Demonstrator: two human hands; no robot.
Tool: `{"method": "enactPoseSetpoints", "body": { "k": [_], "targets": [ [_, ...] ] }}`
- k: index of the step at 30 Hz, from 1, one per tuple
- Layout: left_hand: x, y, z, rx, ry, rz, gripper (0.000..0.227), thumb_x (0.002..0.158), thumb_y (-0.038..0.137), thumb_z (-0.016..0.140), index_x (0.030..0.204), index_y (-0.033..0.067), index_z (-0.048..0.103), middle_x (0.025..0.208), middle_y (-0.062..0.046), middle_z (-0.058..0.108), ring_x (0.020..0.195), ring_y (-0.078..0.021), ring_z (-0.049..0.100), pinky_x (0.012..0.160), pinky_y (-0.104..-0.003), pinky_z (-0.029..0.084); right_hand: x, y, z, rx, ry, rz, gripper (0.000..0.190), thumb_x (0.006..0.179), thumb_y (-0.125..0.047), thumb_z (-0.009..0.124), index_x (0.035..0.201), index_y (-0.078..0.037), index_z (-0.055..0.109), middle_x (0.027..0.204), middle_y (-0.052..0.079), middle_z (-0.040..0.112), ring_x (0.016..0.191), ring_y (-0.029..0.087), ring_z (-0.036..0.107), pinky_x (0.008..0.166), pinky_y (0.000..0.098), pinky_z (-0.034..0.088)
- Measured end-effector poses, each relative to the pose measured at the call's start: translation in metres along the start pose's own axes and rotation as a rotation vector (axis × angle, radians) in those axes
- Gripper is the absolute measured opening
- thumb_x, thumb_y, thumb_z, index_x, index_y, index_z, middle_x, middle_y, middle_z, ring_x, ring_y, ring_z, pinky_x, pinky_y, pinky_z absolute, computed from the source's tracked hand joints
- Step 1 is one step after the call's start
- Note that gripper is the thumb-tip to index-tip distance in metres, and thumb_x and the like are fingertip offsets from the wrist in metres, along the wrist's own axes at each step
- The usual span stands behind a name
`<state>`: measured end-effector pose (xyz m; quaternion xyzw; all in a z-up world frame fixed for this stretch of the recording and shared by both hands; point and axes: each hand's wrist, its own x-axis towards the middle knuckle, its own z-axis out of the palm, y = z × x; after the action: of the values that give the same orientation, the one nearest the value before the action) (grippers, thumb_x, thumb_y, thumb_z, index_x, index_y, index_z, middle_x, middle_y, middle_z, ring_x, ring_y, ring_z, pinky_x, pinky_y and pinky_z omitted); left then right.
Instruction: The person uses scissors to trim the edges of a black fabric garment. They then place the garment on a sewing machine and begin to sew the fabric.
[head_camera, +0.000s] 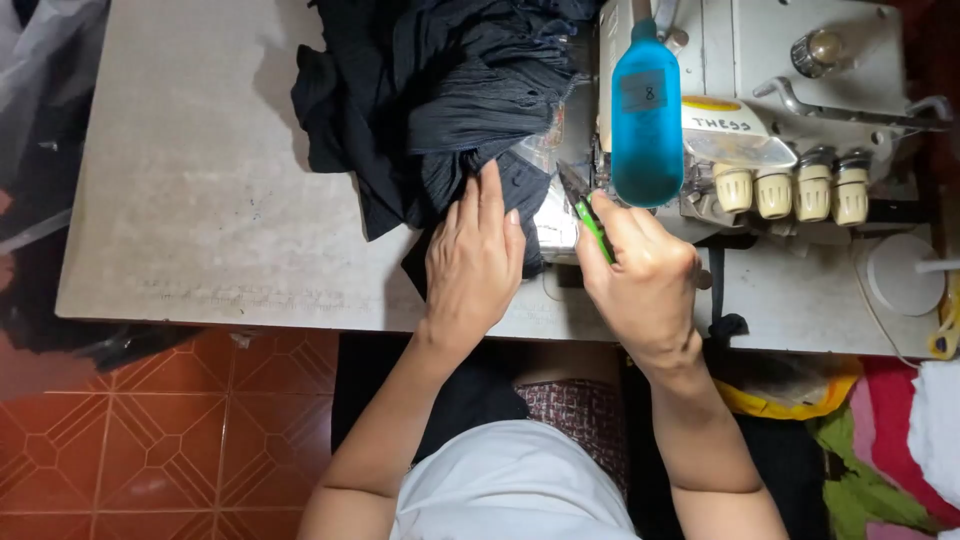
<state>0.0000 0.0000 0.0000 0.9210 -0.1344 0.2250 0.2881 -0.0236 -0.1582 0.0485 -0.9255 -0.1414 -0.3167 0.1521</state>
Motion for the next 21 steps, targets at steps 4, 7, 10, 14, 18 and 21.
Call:
{"method": "enactPoseSetpoints", "body": {
  "k": [4, 7, 10, 14, 18, 21],
  "targets": [
    [-0.004, 0.005, -0.013, -0.103, 0.035, 0.143, 0.044, 0.098, 0.017, 0.044, 0.135, -0.005, 0.051, 0.141, -0.027, 0.046, 0.12, -0.0433, 0.056, 0.092, -0.048, 0.05, -0.012, -0.013, -0.023, 0.152, 0.013, 0.071, 0.02, 0.083, 0.003, 0.075, 0.103, 0.0, 0.074, 0.076, 0.011, 0.067, 0.065, 0.029, 0.067, 0.051, 0.0348, 0.051],
    [-0.019, 0.011, -0.012, -0.139, 0.113, 0.203, 0.081, 0.076, 0.064, 0.068, 0.116, -0.0063, 0.062, 0.14, -0.025, 0.048, 0.128, -0.0475, 0.049, 0.102, -0.054, 0.043, -0.043, -0.021, -0.045, 0.316, 0.025, 0.291, 0.036, 0.083, -0.003, 0.079, 0.118, 0.0, 0.07, 0.086, 0.013, 0.072, 0.066, 0.019, 0.064, 0.057, 0.0301, 0.05],
    [-0.034, 0.009, -0.016, -0.017, 0.309, 0.326, 0.012, 0.093, 0.009, 0.066, 0.098, -0.0018, 0.066, 0.122, -0.016, 0.065, 0.119, -0.0416, 0.059, 0.097, -0.052, 0.048, -0.091, -0.012, -0.045, 0.45, -0.083, 0.361, 0.046, 0.09, 0.008, 0.06, 0.135, 0.013, 0.051, 0.095, 0.029, 0.067, 0.08, 0.035, 0.068, 0.07, 0.0452, 0.054],
    [-0.067, 0.011, -0.078, -0.478, 0.06, 0.132, 0.025, 0.083, -0.016, 0.057, 0.1, 0.0019, 0.055, 0.106, -0.01, 0.068, 0.109, -0.0313, 0.065, 0.099, -0.04, 0.049, -0.158, -0.017, -0.037, 0.601, -0.349, 0.609, 0.041, 0.091, -0.01, 0.057, 0.131, -0.003, 0.049, 0.112, 0.012, 0.064, 0.102, 0.019, 0.064, 0.093, 0.0311, 0.05],
    [-0.111, 0.011, -0.135, -0.581, -0.23, -0.141, 0.031, 0.095, -0.001, 0.043, 0.121, 0.0082, 0.057, 0.102, -0.006, 0.064, 0.091, -0.0184, 0.065, 0.081, -0.028, 0.048, -0.178, -0.042, -0.035, 0.601, -0.322, 0.591, 0.038, 0.089, -0.008, 0.062, 0.125, -0.003, 0.049, 0.105, 0.011, 0.063, 0.097, 0.018, 0.067, 0.087, 0.0284, 0.053],
    [-0.148, 0.011, -0.155, -0.574, -0.234, -0.293, 0.027, 0.09, 0.0, 0.04, 0.101, 0.0072, 0.063, 0.095, -0.006, 0.065, 0.086, -0.0164, 0.063, 0.077, -0.027, 0.047, -0.162, -0.054, -0.031, 0.423, -0.156, 0.298, 0.034, 0.087, -0.017, 0.074, 0.114, -0.001, 0.062, 0.099, 0.01, 0.067, 0.074, 0.018, 0.062, 0.07, 0.0303, 0.052]
  ]
}}
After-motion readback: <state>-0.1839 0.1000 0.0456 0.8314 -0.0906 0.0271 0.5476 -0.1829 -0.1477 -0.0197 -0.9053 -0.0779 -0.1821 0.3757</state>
